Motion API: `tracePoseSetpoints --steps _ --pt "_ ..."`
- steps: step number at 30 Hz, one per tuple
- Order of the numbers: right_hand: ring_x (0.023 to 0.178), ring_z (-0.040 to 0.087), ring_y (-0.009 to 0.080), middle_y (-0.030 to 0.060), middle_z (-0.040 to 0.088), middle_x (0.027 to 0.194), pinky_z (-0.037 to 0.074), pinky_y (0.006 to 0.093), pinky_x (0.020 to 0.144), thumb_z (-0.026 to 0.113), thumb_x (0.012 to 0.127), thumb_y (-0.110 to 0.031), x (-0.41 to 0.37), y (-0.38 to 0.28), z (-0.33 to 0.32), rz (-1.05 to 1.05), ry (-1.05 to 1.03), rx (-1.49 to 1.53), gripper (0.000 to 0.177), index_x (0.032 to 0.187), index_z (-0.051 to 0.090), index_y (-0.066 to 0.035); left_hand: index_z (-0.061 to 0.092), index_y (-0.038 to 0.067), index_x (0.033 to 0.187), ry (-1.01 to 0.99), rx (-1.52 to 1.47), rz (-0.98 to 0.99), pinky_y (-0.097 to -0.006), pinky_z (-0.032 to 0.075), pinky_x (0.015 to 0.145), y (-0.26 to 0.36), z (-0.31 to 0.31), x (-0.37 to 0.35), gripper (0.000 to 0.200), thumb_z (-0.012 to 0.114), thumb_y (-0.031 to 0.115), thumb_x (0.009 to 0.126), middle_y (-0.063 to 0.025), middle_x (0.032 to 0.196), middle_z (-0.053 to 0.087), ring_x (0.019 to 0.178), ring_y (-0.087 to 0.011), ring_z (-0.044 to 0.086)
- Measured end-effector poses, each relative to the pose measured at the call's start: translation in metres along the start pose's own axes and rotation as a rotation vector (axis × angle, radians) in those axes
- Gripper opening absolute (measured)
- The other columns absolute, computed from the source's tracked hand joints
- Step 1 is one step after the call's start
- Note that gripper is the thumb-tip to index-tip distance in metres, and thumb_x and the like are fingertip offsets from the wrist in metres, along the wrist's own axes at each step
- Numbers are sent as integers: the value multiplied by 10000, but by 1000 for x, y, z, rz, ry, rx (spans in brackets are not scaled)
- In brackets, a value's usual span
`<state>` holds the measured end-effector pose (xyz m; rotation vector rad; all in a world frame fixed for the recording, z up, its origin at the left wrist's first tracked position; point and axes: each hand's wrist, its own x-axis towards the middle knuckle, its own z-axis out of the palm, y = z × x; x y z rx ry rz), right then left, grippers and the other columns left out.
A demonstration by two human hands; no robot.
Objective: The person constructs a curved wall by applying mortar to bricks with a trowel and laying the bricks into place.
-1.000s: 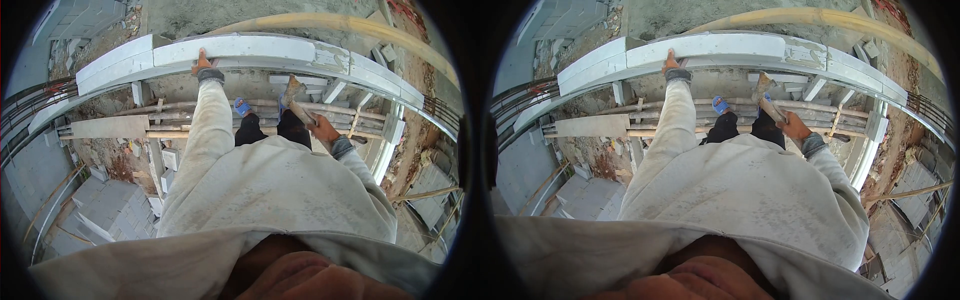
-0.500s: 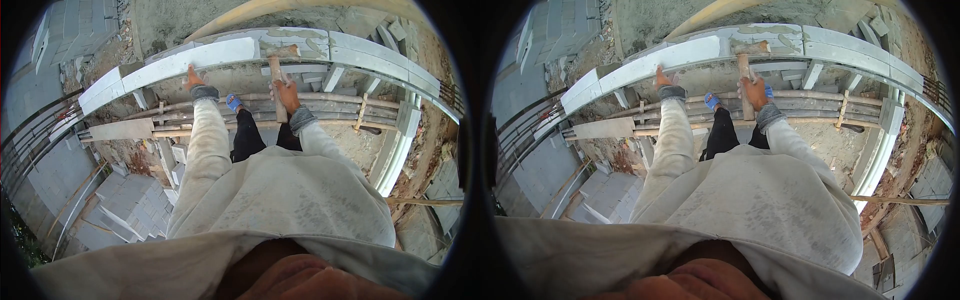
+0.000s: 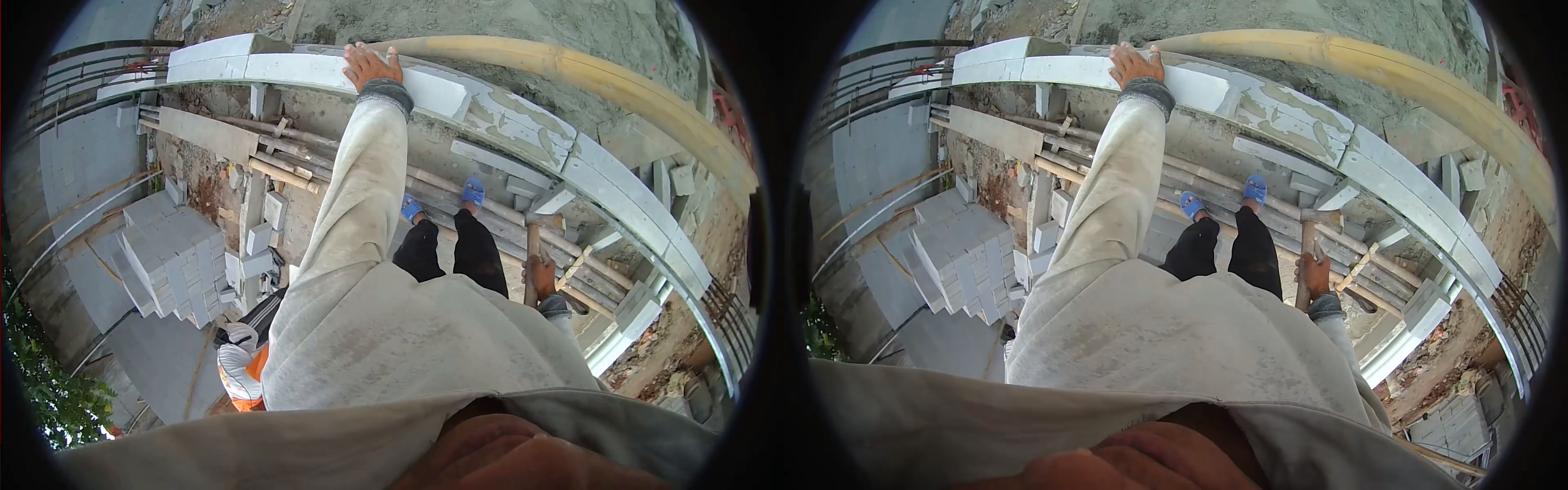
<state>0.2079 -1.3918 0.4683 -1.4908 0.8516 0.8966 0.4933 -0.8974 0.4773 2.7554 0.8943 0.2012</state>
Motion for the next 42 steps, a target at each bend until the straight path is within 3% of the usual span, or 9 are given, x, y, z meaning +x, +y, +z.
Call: tracePoseSetpoints --steps 5,9,12,13,15,17,20,25,42 --pt "477 553 181 114 595 684 475 325 394 586 853 -158 -19 20 -41 74 83 -17 217 959 553 28 120 37 1524 86 247 -485 -571 70 1158 -115 -25 17 828 270 618 953 -215 1583 83 1474 -331 95" --pt "478 557 188 112 589 677 470 333 394 615 833 -146 -2 21 -51 87 24 -104 225 929 544 45 171 20 1510 409 -439 -579 -565 228 1122 -187 -54 -70 881 443 615 919 -312 1539 132 1441 -416 164" --pt "468 554 190 109 592 664 472 336 407 657 793 -119 -2 -38 -21 101 -43 -475 224 895 546 46 326 44 1463 111 125 -404 -498 307 1102 -195 -83 -206 914 735 475 769 -347 1451 310 1306 -475 381" --pt "485 565 197 119 594 671 477 337 418 669 779 -133 3 -50 -7 53 -140 -505 249 887 549 56 341 69 1461 128 -370 -441 -544 399 1012 -231 -64 -243 910 772 422 741 -323 1412 389 1284 -447 431" --pt "514 584 194 139 593 685 481 347 434 687 755 -129 32 -58 24 8 -184 -712 394 1045 534 89 501 -98 1290 -79 -1029 -1419 -326 514 859 -199 -86 -286 777 783 388 754 -231 1183 616 994 -275 646" --pt "536 601 205 148 612 711 490 357 456 695 746 -139 77 -53 61 -81 -372 -1012 503 1150 505 92 549 -93 1244 -110 -998 -949 -316 528 794 -206 -42 -361 729 769 415 769 -175 1023 675 930 -220 653" --pt "517 600 212 143 635 743 486 353 471 695 739 -157 -16 -133 191 -264 -804 -1115 408 1039 570 89 609 -55 1206 -472 -1039 -1175 -316 504 873 -153 -72 -385 658 749 426 780 -203 1095 674 999 -256 657" --pt "492 618 225 143 664 756 482 361 461 683 734 -145 13 -70 351 -582 -1013 -1707 395 1046 599 82 651 -6 1144 31 -894 -1112 -391 516 870 -190 -47 -466 633 703 517 791 -217 1109 663 1019 -300 653" --pt "978 652 371 254 661 1055 512 416 889 696 737 -254 -183 259 598 -1168 -1818 -2168 642 1314 542 -18 566 -14 1041 1261 -1077 -2366 -304 523 544 -198 -46 -720 563 813 393 739 -122 888 659 685 -191 643"
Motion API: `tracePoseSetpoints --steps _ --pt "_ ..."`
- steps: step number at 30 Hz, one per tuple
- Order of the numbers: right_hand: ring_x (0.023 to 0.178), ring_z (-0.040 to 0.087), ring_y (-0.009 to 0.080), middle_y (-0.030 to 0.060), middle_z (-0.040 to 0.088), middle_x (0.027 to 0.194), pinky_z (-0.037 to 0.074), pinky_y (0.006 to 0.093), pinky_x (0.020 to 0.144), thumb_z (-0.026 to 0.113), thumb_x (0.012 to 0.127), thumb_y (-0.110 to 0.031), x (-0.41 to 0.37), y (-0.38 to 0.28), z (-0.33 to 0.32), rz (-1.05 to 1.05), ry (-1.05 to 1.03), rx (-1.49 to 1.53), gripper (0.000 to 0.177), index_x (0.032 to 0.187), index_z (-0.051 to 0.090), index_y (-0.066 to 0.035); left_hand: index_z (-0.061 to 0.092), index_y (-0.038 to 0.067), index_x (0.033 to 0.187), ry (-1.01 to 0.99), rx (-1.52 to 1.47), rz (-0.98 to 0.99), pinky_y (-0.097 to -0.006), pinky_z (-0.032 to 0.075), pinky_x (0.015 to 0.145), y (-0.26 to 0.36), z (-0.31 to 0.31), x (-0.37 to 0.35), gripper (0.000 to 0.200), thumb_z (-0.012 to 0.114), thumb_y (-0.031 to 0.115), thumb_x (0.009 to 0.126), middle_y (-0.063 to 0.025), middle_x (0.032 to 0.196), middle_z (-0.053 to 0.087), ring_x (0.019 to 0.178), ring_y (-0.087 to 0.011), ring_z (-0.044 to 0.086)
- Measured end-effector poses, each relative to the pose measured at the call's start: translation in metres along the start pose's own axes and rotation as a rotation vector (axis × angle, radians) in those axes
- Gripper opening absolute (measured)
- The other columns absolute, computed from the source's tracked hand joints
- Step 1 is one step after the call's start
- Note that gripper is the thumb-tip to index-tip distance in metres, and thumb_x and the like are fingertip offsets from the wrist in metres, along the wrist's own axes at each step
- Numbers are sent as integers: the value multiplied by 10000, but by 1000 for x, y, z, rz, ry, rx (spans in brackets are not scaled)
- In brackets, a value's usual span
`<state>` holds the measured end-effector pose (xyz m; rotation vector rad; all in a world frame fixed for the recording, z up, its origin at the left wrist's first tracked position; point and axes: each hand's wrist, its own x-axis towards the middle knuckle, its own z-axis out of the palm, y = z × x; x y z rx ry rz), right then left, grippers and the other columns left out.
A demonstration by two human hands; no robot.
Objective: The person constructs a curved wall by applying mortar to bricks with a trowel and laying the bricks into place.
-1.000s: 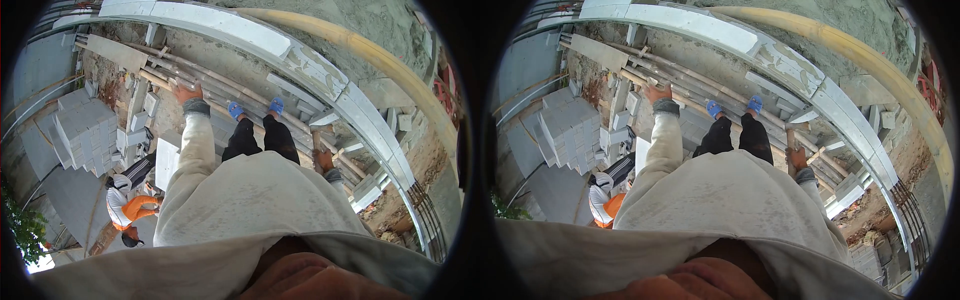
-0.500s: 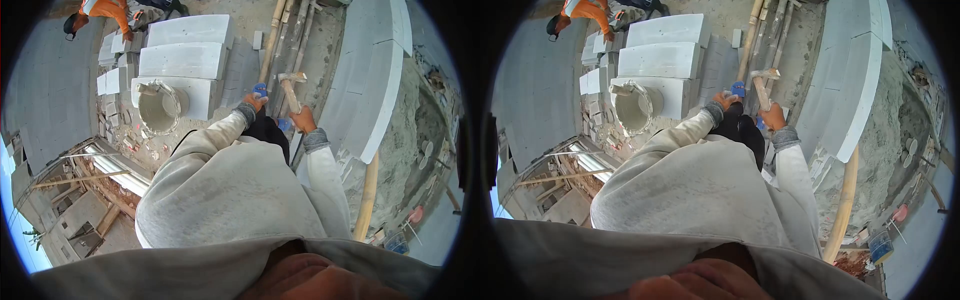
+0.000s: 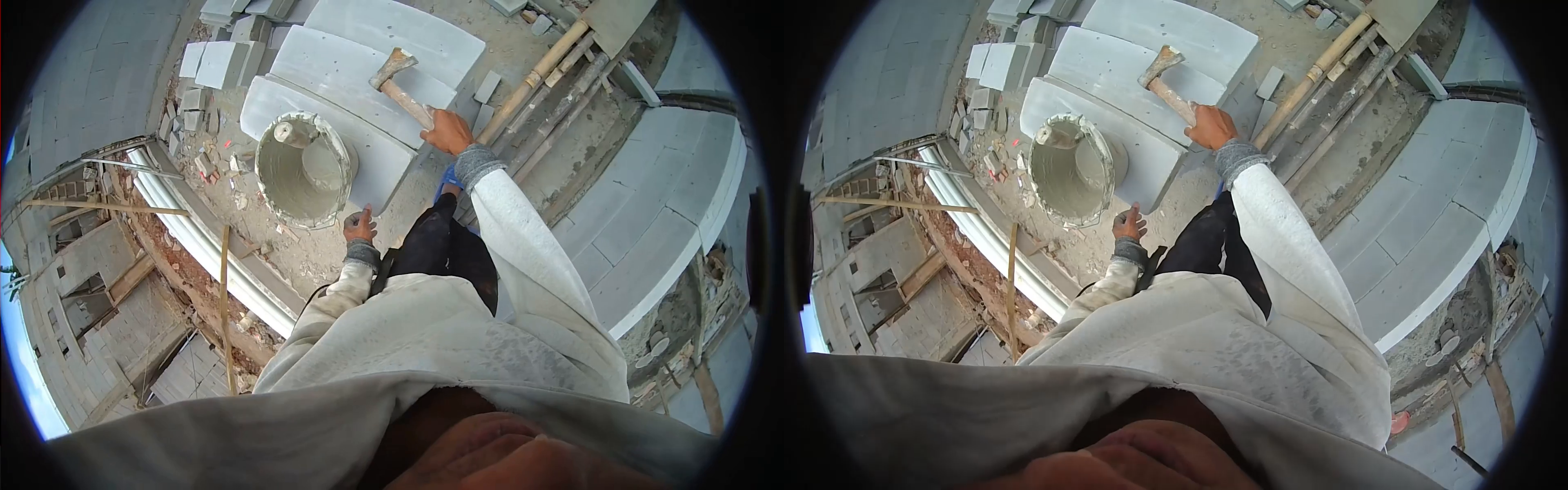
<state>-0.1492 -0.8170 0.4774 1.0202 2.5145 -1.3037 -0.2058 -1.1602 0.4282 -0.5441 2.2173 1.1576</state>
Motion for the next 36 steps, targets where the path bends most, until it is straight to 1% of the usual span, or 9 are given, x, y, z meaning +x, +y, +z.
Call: tracePoseSetpoints --steps 11,15,23,26,28,30,32,35,36 --pt "992 634 375 226 645 1088 506 425 903 658 777 -288 78 18 64 -236 -117 -149 632 1359 516 -87 460 -47 1266 86 -36 181 -287 512 594 -44 17 1 715 826 274 742 -81 941 582 752 -164 605" --pt "1007 629 387 203 647 1110 502 424 916 644 761 -298 105 53 28 -227 22 -131 624 1353 536 -131 309 -143 1399 -39 -386 102 -256 516 640 -21 31 -15 852 787 199 783 -91 915 628 726 -137 607" --pt "1002 629 388 273 648 1054 487 450 899 653 766 -337 181 119 -22 -71 120 -162 591 1267 595 -28 284 -167 1402 -57 -121 49 -315 556 689 -12 23 -11 876 786 219 797 -154 1003 645 813 -231 679" --pt "1148 537 400 242 577 1187 436 486 950 670 791 -408 164 129 -5 13 246 -202 663 1326 542 -38 299 -169 1394 -76 -72 59 -336 559 691 -14 18 -12 835 760 226 821 -175 1040 656 836 -248 682" --pt "1237 431 410 244 479 1262 367 493 1015 699 783 -490 124 112 29 70 770 -256 808 1373 463 9 301 -168 1394 -84 -48 72 -344 561 685 -13 20 -9 817 742 237 839 -183 1055 657 840 -252 683" --pt "1280 378 408 297 417 1322 301 478 1074 736 755 -524 87 91 80 225 913 292 978 1383 353 119 367 -150 1368 -102 -48 72 -336 557 671 -10 22 -7 742 723 250 854 -169 1036 663 835 -244 684" --pt "1266 408 392 334 412 1326 311 477 1074 806 702 -491 86 90 134 402 645 659 1074 1351 294 193 444 -126 1319 -104 -58 55 -327 553 658 -15 18 -6 650 709 257 865 -154 1015 671 832 -238 685" --pt "1184 513 323 274 535 1253 375 394 1017 860 666 -416 84 102 128 303 49 1268 912 1262 470 154 616 -42 1130 -97 -112 39 -303 541 628 -18 18 3 442 720 287 853 -111 940 685 829 -226 687" --pt "1153 533 317 259 559 1218 385 385 1003 863 659 -404 82 111 133 346 112 1220 884 1239 491 152 626 -36 1113 -91 -92 48 -299 537 615 -22 20 2 440 727 299 846 -106 925 684 813 -221 685"
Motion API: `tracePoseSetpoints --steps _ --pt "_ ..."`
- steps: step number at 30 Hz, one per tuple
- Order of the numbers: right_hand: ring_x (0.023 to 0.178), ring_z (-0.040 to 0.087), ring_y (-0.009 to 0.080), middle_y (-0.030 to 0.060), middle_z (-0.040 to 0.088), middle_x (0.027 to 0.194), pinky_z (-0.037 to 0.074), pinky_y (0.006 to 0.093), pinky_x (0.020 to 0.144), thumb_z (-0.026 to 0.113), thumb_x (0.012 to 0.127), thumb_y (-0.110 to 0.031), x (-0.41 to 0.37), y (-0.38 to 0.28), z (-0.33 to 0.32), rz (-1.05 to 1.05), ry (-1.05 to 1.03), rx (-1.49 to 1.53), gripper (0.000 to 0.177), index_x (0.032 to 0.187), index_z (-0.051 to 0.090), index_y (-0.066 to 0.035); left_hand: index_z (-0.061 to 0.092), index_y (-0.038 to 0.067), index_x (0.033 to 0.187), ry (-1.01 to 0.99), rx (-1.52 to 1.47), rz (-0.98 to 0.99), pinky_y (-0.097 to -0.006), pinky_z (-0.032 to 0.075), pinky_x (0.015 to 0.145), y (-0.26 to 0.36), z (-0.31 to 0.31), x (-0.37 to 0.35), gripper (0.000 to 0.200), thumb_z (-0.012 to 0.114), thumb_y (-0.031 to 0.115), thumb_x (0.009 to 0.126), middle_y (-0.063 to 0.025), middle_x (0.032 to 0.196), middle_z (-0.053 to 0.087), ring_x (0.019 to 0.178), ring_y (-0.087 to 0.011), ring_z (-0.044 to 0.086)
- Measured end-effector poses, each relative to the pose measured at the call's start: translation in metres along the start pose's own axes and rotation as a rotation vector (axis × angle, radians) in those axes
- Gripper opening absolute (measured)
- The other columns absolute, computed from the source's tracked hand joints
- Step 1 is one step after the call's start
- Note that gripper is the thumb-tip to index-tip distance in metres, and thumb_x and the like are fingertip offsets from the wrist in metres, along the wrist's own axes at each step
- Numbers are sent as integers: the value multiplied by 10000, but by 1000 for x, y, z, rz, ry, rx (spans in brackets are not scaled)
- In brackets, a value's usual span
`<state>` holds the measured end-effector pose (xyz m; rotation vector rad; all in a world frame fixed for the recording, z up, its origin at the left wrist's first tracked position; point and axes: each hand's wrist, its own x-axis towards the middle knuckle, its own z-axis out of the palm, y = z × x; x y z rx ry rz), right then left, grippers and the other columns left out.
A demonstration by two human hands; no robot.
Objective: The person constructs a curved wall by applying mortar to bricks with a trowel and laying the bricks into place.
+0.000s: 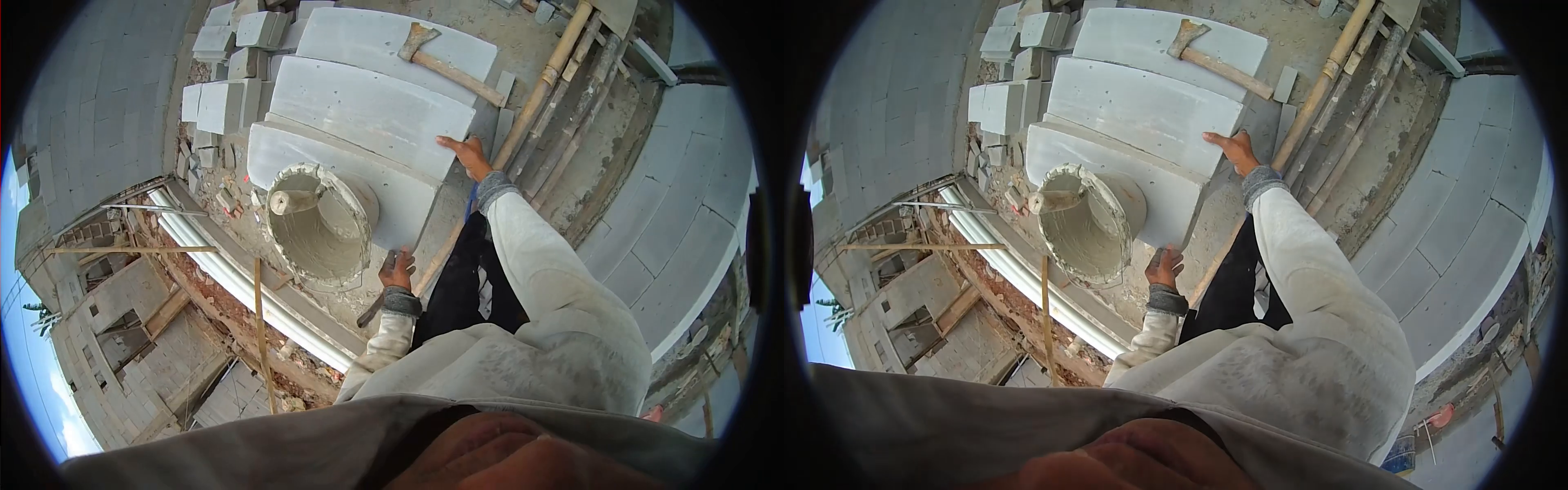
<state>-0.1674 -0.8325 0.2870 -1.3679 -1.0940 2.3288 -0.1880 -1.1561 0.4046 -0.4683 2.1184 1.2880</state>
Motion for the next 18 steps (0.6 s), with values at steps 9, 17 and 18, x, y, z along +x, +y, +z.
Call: tracePoseSetpoints --steps 9,17,18 --pt "1043 589 253 155 641 1099 424 338 930 837 695 -334 1 -54 -22 -80 9 2 627 1114 633 85 383 -9 1395 96 -212 1 -412 459 901 42 28 10 868 824 340 735 -149 1209 592 1061 -299 577" --pt "956 606 212 133 643 1052 465 307 855 806 734 -262 -62 -55 -66 -190 119 68 520 1081 636 86 531 -104 1175 311 122 -15 -388 489 852 -37 22 34 816 823 490 697 -204 1083 623 949 -284 607" --pt "948 608 212 132 643 1045 466 306 852 800 739 -255 -78 -61 -73 -182 134 81 507 1074 636 88 525 -80 1189 263 197 112 -357 491 811 -33 25 7 758 819 438 719 -182 1076 617 918 -251 602"
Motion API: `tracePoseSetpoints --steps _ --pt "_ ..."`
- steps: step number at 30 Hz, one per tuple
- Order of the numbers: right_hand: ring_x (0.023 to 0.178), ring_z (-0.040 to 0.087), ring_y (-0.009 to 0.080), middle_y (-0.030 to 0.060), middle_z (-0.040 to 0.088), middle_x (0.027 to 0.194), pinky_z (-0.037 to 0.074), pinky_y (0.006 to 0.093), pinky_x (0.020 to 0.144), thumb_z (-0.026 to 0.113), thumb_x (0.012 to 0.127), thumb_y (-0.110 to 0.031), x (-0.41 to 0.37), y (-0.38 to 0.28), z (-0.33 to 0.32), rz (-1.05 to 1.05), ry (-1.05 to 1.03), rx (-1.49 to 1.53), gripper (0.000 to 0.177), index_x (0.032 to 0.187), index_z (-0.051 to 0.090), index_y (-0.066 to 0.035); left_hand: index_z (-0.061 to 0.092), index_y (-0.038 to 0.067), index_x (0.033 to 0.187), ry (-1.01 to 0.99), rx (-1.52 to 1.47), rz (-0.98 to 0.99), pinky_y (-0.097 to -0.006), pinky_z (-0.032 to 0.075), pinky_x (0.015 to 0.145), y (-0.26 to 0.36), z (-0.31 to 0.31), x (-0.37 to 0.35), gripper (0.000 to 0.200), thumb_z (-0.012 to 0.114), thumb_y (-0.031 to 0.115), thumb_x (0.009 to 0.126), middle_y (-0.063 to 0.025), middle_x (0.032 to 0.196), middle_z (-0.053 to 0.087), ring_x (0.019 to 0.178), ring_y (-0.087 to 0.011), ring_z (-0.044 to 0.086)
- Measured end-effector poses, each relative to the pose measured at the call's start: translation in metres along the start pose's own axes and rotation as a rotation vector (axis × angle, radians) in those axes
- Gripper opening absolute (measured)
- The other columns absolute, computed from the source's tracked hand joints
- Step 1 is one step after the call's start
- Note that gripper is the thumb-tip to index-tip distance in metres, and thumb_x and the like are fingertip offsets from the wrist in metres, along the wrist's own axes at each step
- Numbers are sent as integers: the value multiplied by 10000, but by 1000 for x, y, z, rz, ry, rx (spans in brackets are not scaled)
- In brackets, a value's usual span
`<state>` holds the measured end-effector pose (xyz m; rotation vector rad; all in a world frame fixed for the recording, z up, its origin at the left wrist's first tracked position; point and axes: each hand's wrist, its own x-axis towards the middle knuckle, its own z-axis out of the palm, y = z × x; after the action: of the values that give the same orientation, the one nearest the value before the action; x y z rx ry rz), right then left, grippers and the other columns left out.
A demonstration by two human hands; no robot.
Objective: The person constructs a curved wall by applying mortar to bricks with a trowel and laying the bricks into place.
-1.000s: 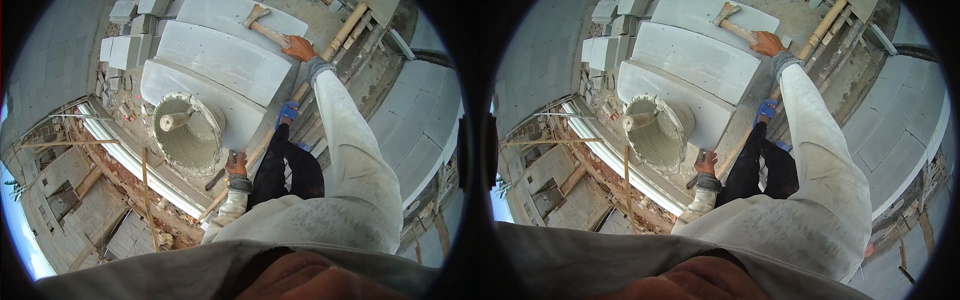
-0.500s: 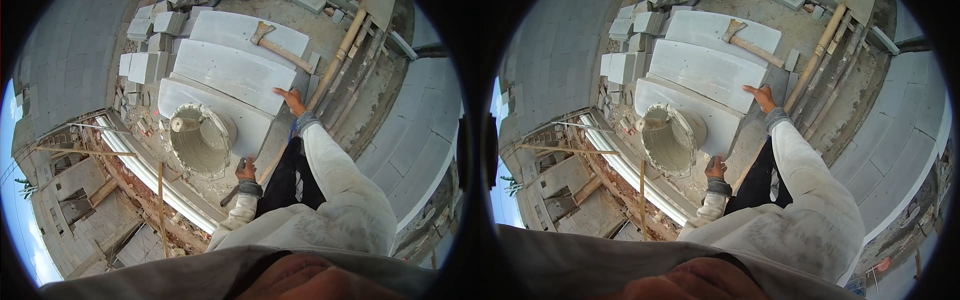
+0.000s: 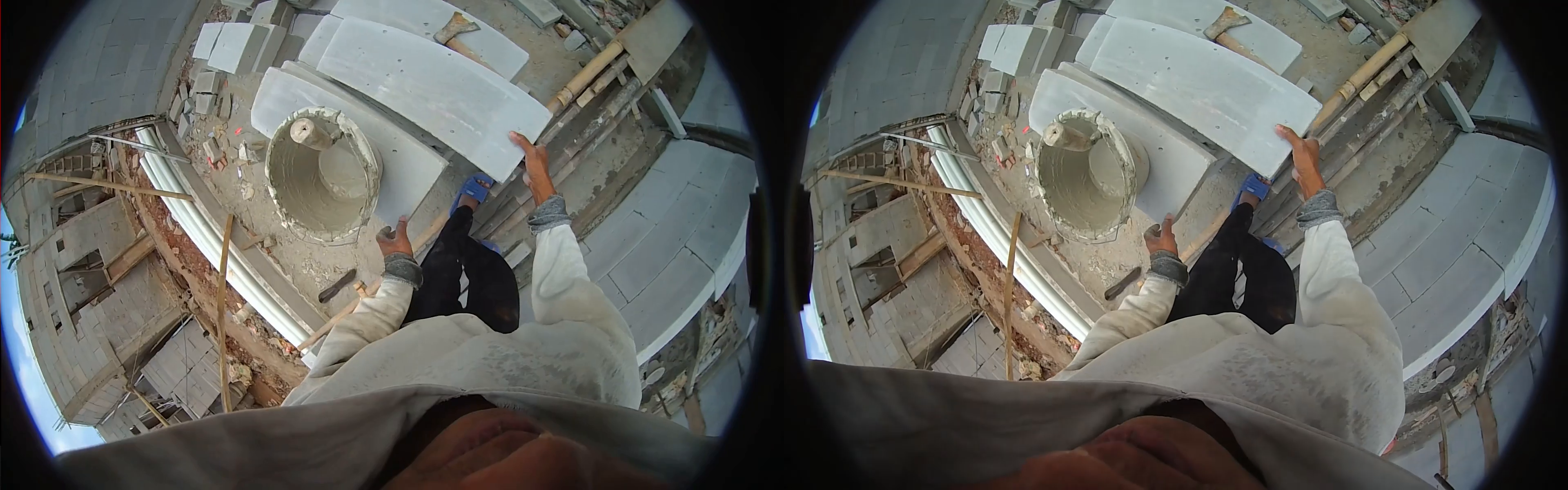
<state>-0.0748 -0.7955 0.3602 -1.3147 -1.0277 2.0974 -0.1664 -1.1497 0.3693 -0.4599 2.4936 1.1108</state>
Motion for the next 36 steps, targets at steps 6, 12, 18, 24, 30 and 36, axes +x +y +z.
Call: tracePoseSetpoints --steps 6,12,18,24,30,36 --pt "894 637 238 176 632 1028 505 322 798 783 716 -210 -71 -97 -37 -107 154 -17 588 1133 551 135 504 -18 1219 -536 -292 300 -354 507 787 130 40 -59 690 753 460 789 -165 1099 598 943 -234 605" --pt "895 634 273 191 609 1038 508 349 813 805 660 -239 -173 -193 -48 -347 254 -259 739 1210 450 104 263 133 1495 -1077 -1042 -492 -642 289 1050 229 130 -43 1021 422 837 772 -201 1507 283 1377 -411 280" --pt "1072 569 298 201 573 1143 441 403 955 851 612 -317 -319 -189 -84 -557 338 -768 883 1284 412 50 281 202 1493 -1129 -1127 -427 -571 290 1093 203 152 -121 986 284 882 777 -101 1522 296 1367 -356 306" --pt "1233 483 352 233 484 1310 371 437 1052 903 507 -393 -477 -134 -130 -286 582 -774 1131 1382 341 50 308 166 1477 -1340 -945 -492 -488 320 1111 198 132 -216 886 299 797 854 -110 1491 346 1345 -338 357" --pt "1401 292 384 301 277 1488 244 441 1150 945 383 -472 -576 -210 -108 169 119 -1472 1466 1497 142 40 299 171 1483 -1800 -542 -320 -477 321 1119 145 146 -271 783 318 709 914 -130 1474 373 1341 -324 382" --pt "1355 302 493 399 258 1438 265 480 1132 829 584 -597 -588 -215 -71 -105 383 -1005 1344 1488 94 75 242 181 1508 -2287 -412 -460 -481 239 1163 151 46 -358 623 238 545 1002 -112 1522 304 1414 -288 280"
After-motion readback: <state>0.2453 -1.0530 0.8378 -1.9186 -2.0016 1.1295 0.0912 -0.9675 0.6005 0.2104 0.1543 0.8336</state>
